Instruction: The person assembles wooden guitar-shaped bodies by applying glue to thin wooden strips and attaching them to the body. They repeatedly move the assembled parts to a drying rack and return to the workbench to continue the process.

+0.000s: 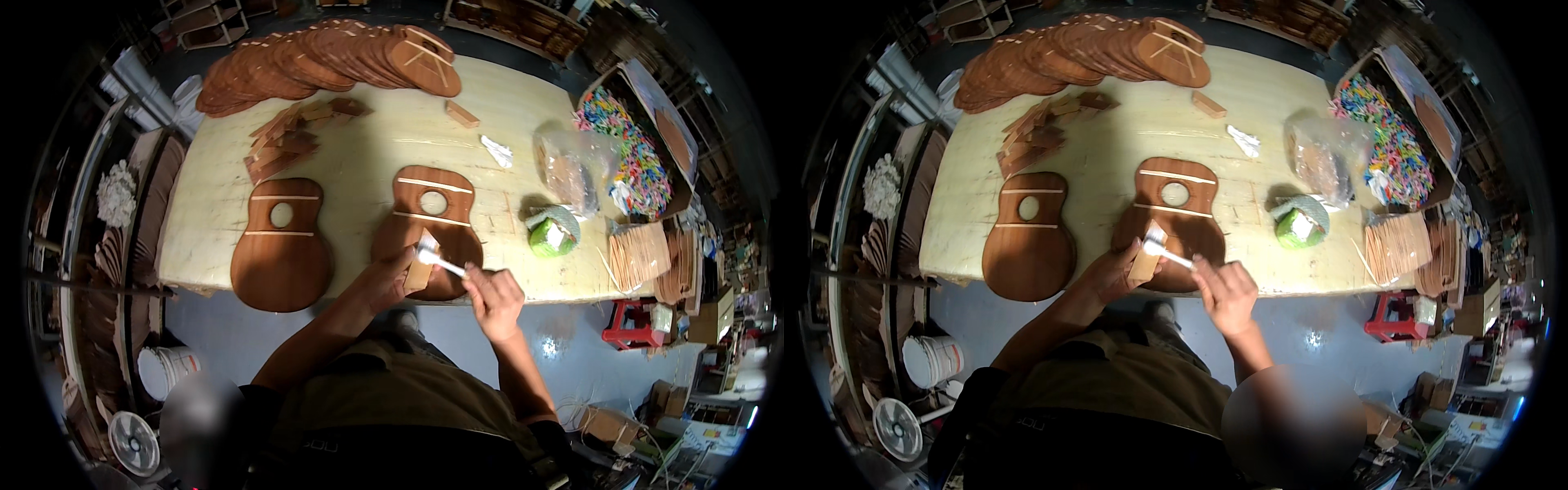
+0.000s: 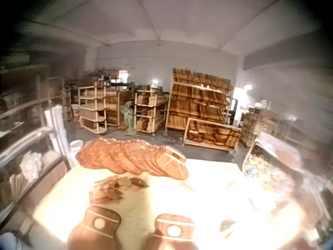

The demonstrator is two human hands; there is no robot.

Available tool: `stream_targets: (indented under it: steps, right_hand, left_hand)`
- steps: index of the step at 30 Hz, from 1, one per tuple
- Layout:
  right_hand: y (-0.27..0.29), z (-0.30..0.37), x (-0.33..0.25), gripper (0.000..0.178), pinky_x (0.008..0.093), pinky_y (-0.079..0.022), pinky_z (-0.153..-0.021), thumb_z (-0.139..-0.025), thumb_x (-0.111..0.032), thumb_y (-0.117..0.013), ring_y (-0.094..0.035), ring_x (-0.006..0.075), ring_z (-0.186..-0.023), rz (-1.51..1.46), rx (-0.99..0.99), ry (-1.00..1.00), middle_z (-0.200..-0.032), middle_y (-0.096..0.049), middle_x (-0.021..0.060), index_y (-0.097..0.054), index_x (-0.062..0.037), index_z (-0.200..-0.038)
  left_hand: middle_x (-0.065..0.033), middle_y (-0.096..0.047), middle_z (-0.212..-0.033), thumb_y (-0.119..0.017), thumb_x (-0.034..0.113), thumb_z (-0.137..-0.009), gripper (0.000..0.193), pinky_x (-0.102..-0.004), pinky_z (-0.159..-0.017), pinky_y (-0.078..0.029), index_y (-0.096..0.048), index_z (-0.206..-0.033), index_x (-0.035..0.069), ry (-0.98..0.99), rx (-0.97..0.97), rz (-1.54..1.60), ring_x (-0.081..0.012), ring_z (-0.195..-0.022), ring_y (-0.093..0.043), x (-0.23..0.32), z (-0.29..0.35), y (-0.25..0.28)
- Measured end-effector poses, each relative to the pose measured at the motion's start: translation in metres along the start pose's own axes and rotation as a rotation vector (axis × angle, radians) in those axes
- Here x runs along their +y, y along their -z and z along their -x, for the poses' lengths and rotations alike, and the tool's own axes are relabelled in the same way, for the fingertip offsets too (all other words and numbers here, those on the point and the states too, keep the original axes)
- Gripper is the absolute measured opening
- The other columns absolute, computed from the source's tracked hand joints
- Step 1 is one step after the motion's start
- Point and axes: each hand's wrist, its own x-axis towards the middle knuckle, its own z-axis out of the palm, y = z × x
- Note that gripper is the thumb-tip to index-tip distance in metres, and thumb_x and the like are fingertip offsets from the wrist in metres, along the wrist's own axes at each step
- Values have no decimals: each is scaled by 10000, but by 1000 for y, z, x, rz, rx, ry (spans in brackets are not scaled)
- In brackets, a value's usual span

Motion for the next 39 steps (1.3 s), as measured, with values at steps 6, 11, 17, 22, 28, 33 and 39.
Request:
stream_targets:
  steps: [6,11,17,22,28,33,39]
  right_hand:
    - [-43,-6,-46,260,298,-423,-543,-773,-128,-732,-527,210,-620,-358,-69,-70,-715,-553,75,-707,-41,-1016]
    - [-105,-45,-83,243,202,-298,-462,-892,-273,-671,-412,23,-514,-1105,-554,-1003,-618,-501,-55,-607,-53,-813]
    - [-172,-54,-132,137,194,-340,-479,-839,-163,-703,-458,31,-540,-1182,-980,-868,-671,-590,-9,-679,-32,-871]
    - [-262,-38,-153,131,233,-399,-498,-809,-135,-724,-508,72,-543,-1145,-723,-895,-642,-600,5,-677,-13,-814]
    - [-289,-52,-173,136,235,-380,-430,-784,-124,-746,-502,85,-459,-848,-670,-900,-590,-602,21,-664,-26,-737]
    - [-286,-55,-179,189,275,-447,-462,-750,-179,-774,-567,116,-482,-616,-651,-820,-615,-644,48,-675,-29,-695]
    - [-288,-51,-180,260,391,-519,-666,-675,-263,-779,-654,303,-699,-453,-604,-673,-735,-678,137,-684,-31,-744]
  left_hand:
    - [-54,-654,-990,-555,339,-953,419,-293,-777,-510,-541,-1262,57,-123,314,-284,-152,-857,-630,34,46,24]
    - [-54,-646,-986,-697,147,-833,303,-323,-818,-483,-676,-1134,109,-536,336,-1397,-221,-922,-602,50,105,61]
    - [-81,-610,-1040,-668,40,-743,318,-413,-819,-461,-696,-1049,125,-754,440,-1816,-297,-937,-558,66,173,103]
    - [-99,-591,-1141,-626,52,-804,248,-434,-848,-455,-661,-1050,62,-711,768,-1760,-313,-975,-569,86,208,141]
    - [-148,-450,-1359,-631,122,-822,413,-496,-1013,-363,-583,-1232,126,-603,675,-2009,-379,-1234,-430,74,210,171]
    - [-162,-373,-1421,-621,185,-842,458,-528,-1076,-284,-543,-1292,142,-587,655,-2051,-404,-1314,-334,69,205,180]
    - [-177,-346,-1444,-582,220,-876,447,-543,-1081,-269,-525,-1309,121,-564,665,-2098,-418,-1322,-321,65,204,183]
